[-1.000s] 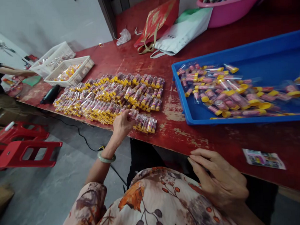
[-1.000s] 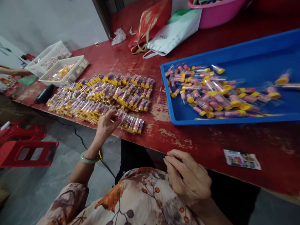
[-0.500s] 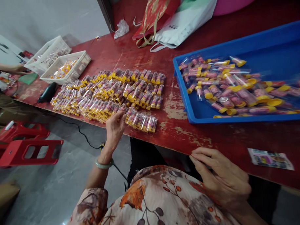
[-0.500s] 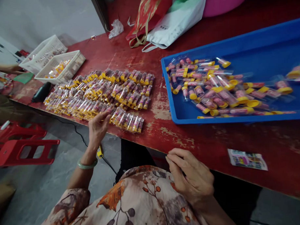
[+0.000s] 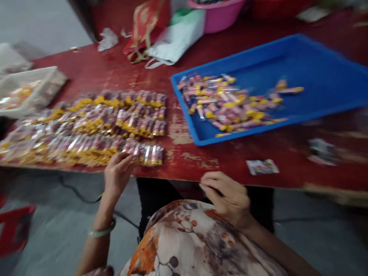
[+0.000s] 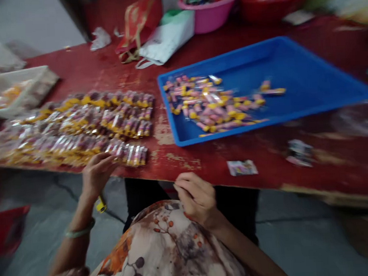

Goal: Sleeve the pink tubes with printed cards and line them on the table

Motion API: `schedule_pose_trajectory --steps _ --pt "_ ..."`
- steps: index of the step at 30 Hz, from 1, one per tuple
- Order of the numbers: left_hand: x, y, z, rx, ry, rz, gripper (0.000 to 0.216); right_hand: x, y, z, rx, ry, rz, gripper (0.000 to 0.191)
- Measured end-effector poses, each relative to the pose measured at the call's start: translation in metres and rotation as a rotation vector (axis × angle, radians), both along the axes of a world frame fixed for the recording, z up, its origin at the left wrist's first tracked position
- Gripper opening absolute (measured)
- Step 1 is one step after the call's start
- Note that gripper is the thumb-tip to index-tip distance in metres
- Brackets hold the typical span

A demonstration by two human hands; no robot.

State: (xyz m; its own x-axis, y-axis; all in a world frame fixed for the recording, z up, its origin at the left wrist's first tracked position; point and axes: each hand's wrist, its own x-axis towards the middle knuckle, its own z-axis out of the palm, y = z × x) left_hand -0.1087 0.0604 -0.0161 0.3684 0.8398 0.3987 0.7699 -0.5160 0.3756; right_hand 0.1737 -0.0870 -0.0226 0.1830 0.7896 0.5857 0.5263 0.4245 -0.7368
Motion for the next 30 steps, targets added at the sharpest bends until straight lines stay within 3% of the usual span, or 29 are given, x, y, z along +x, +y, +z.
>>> schedule_pose_trajectory --steps 4,8,13,14,16,18,20,26,30 --pt "-0.005 0.013 -0.006 0.159 0.005 -0.012 0.020 0.006 0.000 0.000 -0.028 0.021 0.010 0.017" --pt "-0.008 0.016 -0.006 0.242 0.047 -0.056 0.022 0.029 -0.014 -0.002 -0.024 -0.029 -0.080 0.017" --pt "-0.002 -0.004 0.006 0.296 -0.054 0.037 0.026 0.097 -0.036 -0.021 -0.083 -0.186 -0.489 0.007" --pt "0.002 -0.009 0.008 0.289 -0.091 0.043 0.026 0.109 -0.037 -0.027 -0.137 -0.239 -0.588 0.007" --pt "0.014 -0.019 0.008 0.222 -0.168 -0.021 0.025 0.125 -0.035 -0.040 -0.290 -0.381 -0.747 0.026" --pt "0.028 -0.027 0.008 0.139 -0.231 -0.143 0.023 0.129 -0.028 -0.051 -0.441 -0.524 -0.821 0.045" --pt "0.042 -0.033 0.007 0.107 -0.262 -0.232 0.021 0.126 -0.021 -0.059 -0.537 -0.571 -0.832 0.047" --pt "0.065 -0.047 0.007 0.044 -0.329 -0.321 0.015 0.135 -0.018 -0.069 -0.568 -0.407 -0.860 0.041" --pt "0.082 -0.054 0.002 -0.167 -0.420 -0.341 0.012 0.155 -0.026 -0.071 -0.556 -0.272 -0.824 0.051"
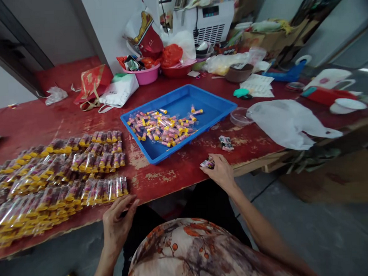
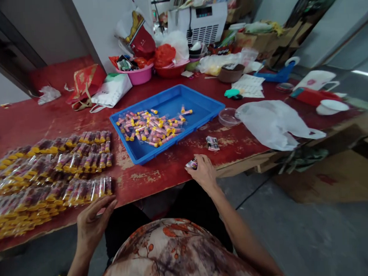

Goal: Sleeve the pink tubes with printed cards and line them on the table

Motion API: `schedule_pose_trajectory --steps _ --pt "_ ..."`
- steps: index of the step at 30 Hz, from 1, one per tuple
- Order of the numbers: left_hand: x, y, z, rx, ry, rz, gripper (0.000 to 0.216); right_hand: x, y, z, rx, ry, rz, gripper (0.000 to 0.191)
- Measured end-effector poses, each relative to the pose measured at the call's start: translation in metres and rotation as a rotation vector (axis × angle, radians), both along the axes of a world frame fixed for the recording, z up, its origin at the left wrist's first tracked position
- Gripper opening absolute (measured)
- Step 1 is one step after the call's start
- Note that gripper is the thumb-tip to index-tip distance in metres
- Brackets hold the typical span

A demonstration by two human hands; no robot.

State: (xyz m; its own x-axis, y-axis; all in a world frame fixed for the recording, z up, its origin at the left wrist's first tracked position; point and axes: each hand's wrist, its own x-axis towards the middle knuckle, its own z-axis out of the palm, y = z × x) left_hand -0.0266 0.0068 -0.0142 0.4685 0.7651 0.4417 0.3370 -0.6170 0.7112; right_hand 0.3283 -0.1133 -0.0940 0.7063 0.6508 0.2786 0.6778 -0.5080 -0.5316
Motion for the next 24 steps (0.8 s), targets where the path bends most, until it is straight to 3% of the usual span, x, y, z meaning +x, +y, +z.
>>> schedule_pose_trajectory --steps 3,7,12,17,22,24 --pt "0.032 -0.007 -0.007 -0.376 -0.039 -0.104 0.014 0.007 -0.004 -0.001 0.062 0.102 0.018 0.057" --pt "0.101 -0.020 -0.017 -0.989 -0.168 -0.257 0.031 0.010 -0.009 -0.001 0.150 0.253 0.041 0.062" --pt "0.190 -0.031 -0.026 -1.460 -0.302 -0.411 0.044 -0.001 -0.019 0.009 0.255 0.447 0.124 0.064" --pt "0.228 -0.033 -0.025 -1.665 -0.428 -0.596 0.038 -0.023 -0.026 0.035 0.372 0.452 0.240 0.051" --pt "0.229 -0.030 -0.018 -1.683 -0.475 -0.511 0.036 -0.033 -0.027 0.047 0.530 0.221 0.266 0.023" --pt "0.228 -0.030 -0.016 -1.671 -0.482 -0.458 0.039 -0.034 -0.026 0.046 0.561 0.146 0.319 0.021"
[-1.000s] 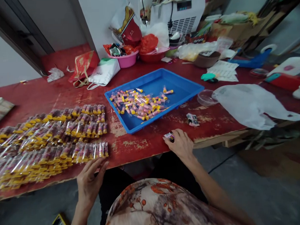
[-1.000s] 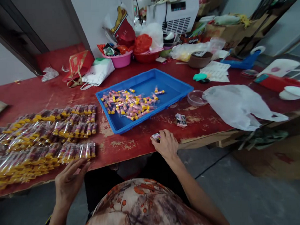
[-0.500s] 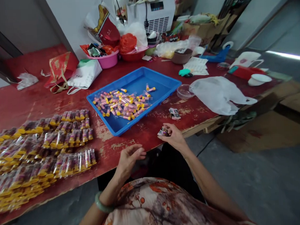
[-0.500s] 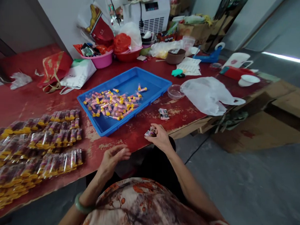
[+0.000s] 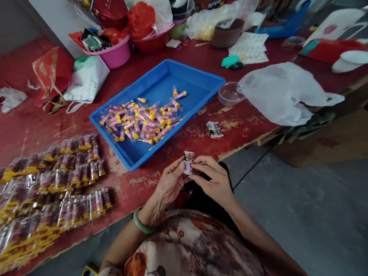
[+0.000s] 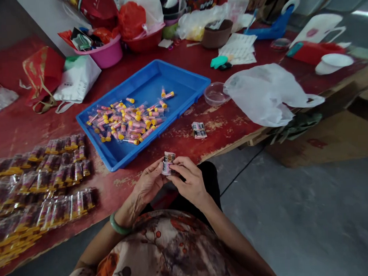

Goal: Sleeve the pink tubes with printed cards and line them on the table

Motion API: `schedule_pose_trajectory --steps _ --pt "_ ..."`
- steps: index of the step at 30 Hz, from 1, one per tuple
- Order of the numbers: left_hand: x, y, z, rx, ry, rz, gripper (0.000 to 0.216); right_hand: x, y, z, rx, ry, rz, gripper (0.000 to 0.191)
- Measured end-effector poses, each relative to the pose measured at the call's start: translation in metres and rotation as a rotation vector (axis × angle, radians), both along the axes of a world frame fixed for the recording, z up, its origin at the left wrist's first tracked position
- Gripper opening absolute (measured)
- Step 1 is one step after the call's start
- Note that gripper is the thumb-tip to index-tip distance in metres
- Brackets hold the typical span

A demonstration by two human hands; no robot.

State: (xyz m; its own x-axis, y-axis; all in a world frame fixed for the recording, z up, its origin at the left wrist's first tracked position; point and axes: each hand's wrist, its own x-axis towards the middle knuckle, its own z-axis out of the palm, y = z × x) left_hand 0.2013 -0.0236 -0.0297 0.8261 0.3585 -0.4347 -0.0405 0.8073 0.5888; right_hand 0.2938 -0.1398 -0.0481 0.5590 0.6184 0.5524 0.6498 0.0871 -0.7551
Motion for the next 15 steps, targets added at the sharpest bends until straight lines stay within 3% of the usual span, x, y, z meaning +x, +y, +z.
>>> schedule_pose_trajectory --steps 6,15 --pt "-0.004 -0.003 0.002 0.053 -0.024 0.014 0.036 -0.001 0.003 -0.004 -0.044 -0.308 0.006 0.029" --pt "-0.010 0.004 0.006 0.073 -0.016 0.023 0.036 -0.002 0.017 -0.008 -0.080 -0.659 -0.116 0.025"
